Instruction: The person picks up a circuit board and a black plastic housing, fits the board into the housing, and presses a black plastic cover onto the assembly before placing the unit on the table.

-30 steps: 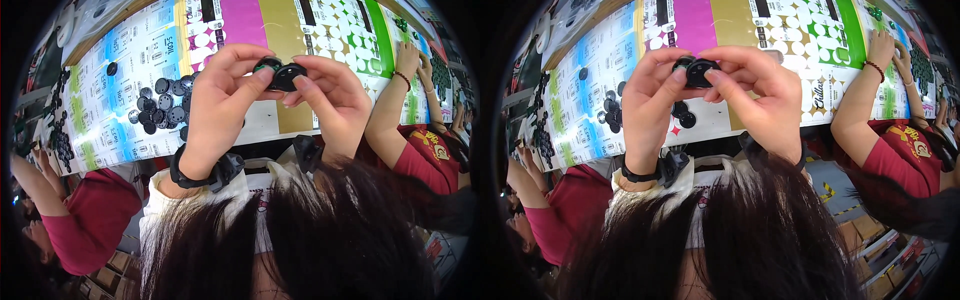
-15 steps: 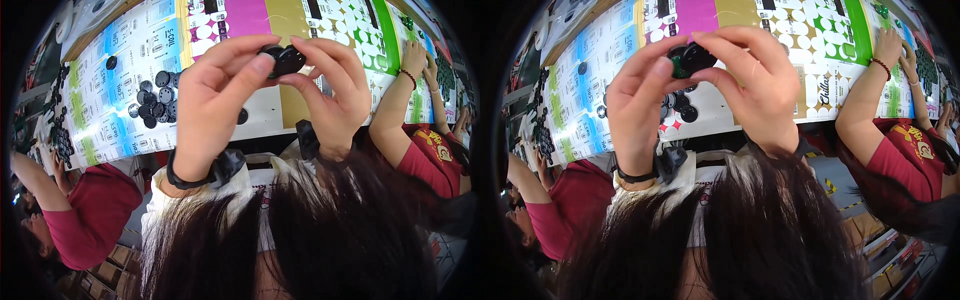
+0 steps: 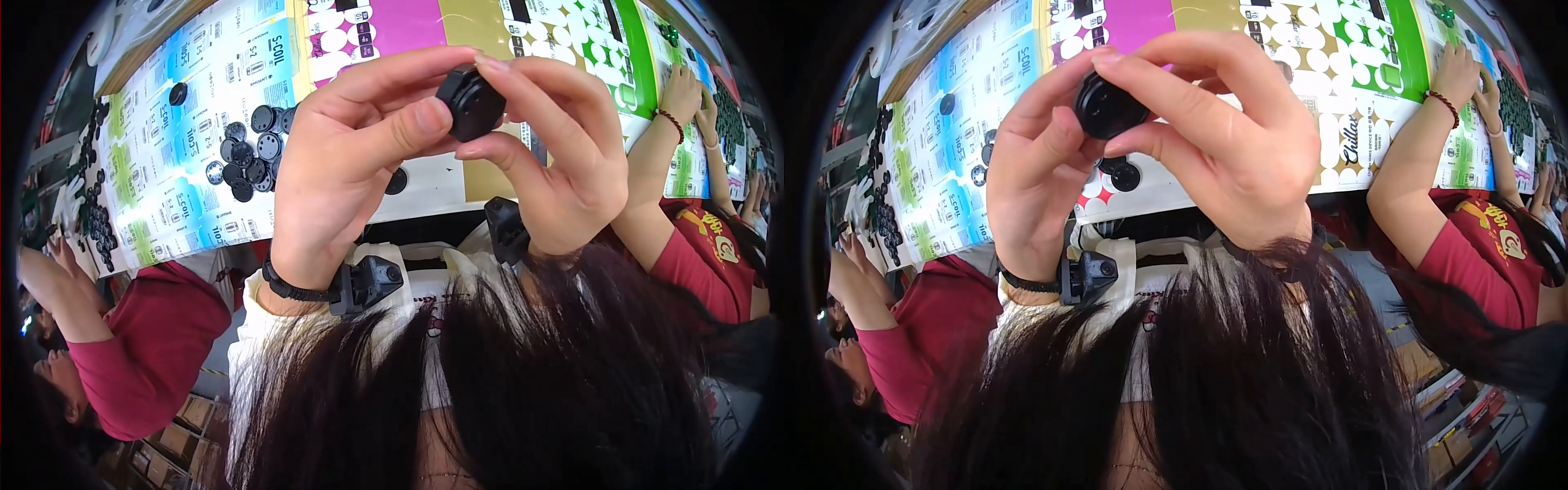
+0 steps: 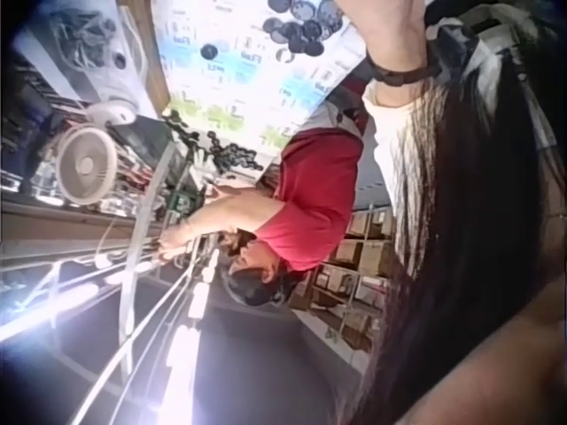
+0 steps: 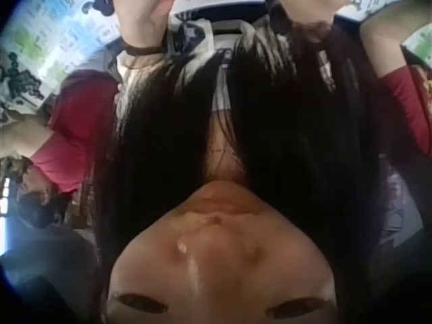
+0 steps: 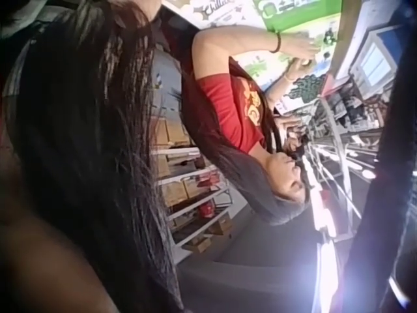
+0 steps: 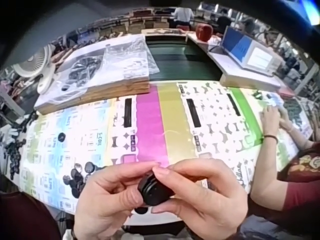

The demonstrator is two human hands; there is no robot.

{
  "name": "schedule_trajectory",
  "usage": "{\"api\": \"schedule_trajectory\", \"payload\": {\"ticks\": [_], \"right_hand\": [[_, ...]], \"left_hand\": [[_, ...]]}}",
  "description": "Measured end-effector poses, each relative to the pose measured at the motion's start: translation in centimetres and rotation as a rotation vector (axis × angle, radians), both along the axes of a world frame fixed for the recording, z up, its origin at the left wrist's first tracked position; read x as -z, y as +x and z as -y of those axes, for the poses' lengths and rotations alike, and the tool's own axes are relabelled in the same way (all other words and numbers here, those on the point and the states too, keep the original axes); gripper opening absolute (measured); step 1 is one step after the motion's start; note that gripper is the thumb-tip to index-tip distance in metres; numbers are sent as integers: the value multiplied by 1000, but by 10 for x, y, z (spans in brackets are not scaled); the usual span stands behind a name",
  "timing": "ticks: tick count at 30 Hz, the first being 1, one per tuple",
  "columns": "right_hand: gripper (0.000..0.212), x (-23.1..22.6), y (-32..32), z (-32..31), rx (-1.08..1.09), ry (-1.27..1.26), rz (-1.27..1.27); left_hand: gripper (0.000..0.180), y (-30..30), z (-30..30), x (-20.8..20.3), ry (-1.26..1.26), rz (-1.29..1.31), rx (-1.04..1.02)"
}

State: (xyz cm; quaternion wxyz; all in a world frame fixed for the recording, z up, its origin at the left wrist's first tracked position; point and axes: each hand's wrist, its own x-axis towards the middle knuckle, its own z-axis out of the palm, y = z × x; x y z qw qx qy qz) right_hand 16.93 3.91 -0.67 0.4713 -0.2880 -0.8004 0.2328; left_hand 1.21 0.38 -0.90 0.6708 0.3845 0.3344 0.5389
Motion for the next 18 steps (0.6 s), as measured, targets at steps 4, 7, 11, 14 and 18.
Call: {"api": "schedule_trajectory", "payload": {"ticks": [4,7,11,14,18], "right_hand": [[45,-1,0,1,-13,-13,-9],[45,-2,2,0,-22,10,18],[44,-4,5,0,7,38,60],[44,-3,4,2,14,29,89],[41,11,0,1,36,107,85]], "left_hand": [[43,0,1,0,-4,13,10],[43,0,1,-1,12,6,19],[43,4,-1,-4,-12,15,15],[41,6,3,-2,-31,-77,-78],[32,16,14,-3,46,-156,-252]]}}
